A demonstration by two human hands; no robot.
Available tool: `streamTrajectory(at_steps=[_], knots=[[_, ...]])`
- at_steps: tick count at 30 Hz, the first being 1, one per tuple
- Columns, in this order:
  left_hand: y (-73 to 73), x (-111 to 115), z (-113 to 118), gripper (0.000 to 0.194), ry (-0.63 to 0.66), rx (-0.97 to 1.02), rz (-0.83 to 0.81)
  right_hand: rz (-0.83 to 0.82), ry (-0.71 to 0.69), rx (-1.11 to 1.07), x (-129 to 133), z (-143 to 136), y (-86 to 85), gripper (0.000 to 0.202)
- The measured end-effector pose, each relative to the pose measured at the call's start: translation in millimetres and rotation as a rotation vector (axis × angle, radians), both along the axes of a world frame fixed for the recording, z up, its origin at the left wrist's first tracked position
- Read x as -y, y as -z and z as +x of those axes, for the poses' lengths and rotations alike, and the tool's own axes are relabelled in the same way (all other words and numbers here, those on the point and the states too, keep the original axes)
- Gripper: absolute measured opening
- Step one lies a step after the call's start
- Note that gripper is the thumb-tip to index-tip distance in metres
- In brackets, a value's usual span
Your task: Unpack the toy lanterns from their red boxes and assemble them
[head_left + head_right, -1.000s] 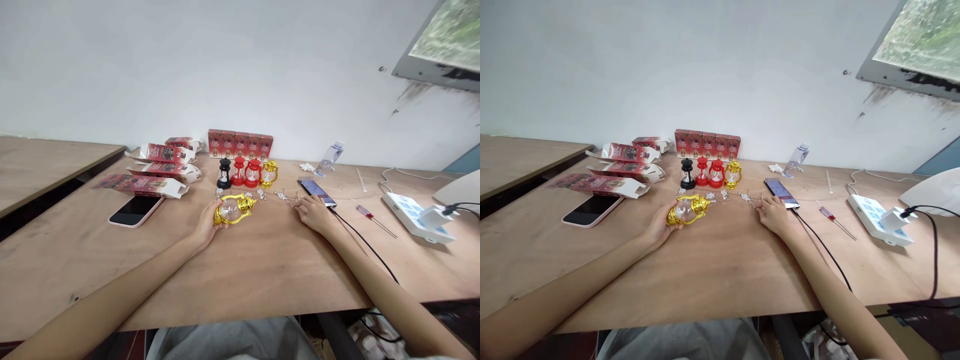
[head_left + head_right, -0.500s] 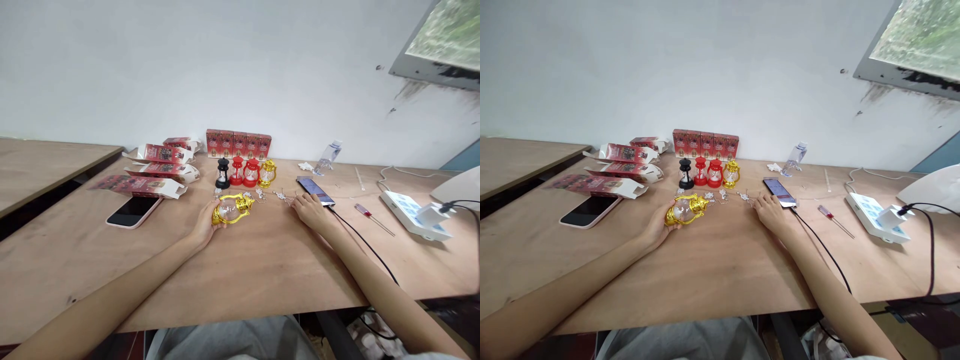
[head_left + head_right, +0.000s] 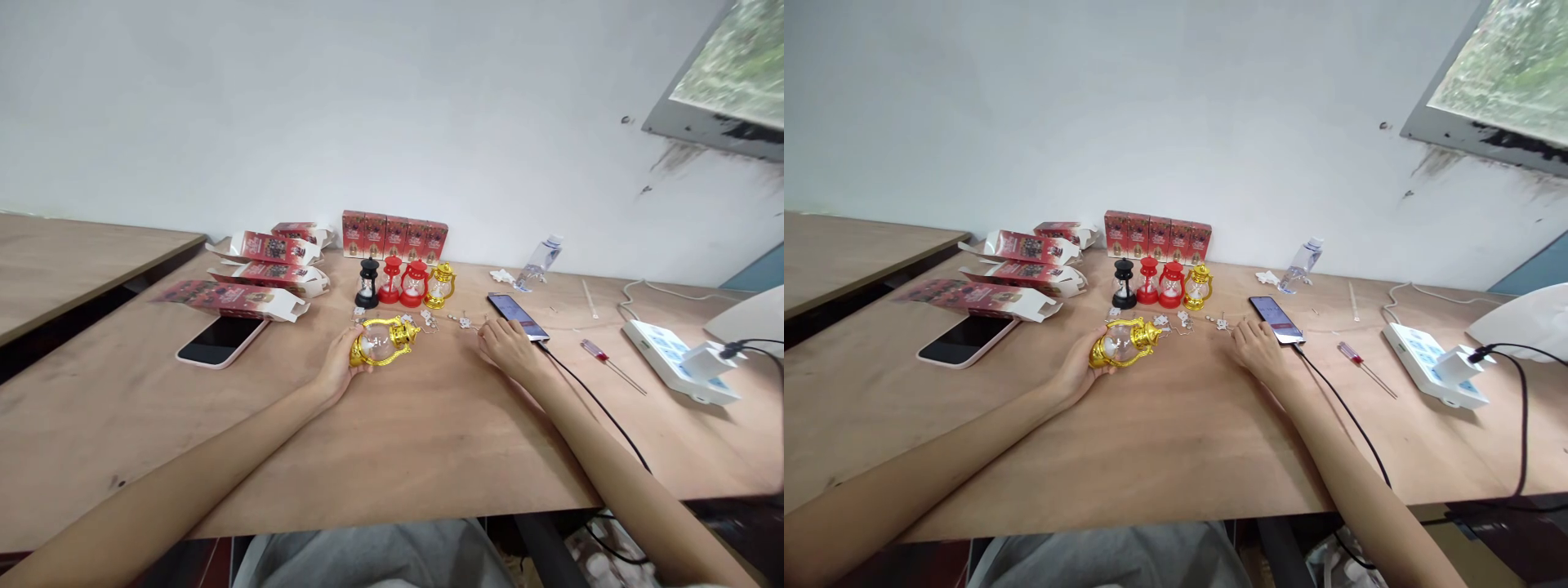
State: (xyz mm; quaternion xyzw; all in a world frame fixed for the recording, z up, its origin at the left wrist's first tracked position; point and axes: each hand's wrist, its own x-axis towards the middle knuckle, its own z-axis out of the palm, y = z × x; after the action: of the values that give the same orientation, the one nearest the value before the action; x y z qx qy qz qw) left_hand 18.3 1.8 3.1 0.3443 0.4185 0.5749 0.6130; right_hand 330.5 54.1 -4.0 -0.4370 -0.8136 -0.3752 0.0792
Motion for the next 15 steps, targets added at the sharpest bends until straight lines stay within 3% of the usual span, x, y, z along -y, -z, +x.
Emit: streamTrajectory(at_steps=[4,8,15], knots=[[-1.3,0.7,0.6,0.037,-0.008,0.004,-0.003,0.112,-0.024,-0.056,1.8,-6.6,0.6,0.028],[-2.4,1.0,0.9,0.037,-0.030,0.010,-0.031,0.100,-0.111,-0.193,-3.2,-10.6,10.1,0.024],[-4.5,2.5,1.6,0.038,-0.013,0.003,-0.021,-0.012,-0.164,-0.721,-12.7,-3.0,29.5,0.016]])
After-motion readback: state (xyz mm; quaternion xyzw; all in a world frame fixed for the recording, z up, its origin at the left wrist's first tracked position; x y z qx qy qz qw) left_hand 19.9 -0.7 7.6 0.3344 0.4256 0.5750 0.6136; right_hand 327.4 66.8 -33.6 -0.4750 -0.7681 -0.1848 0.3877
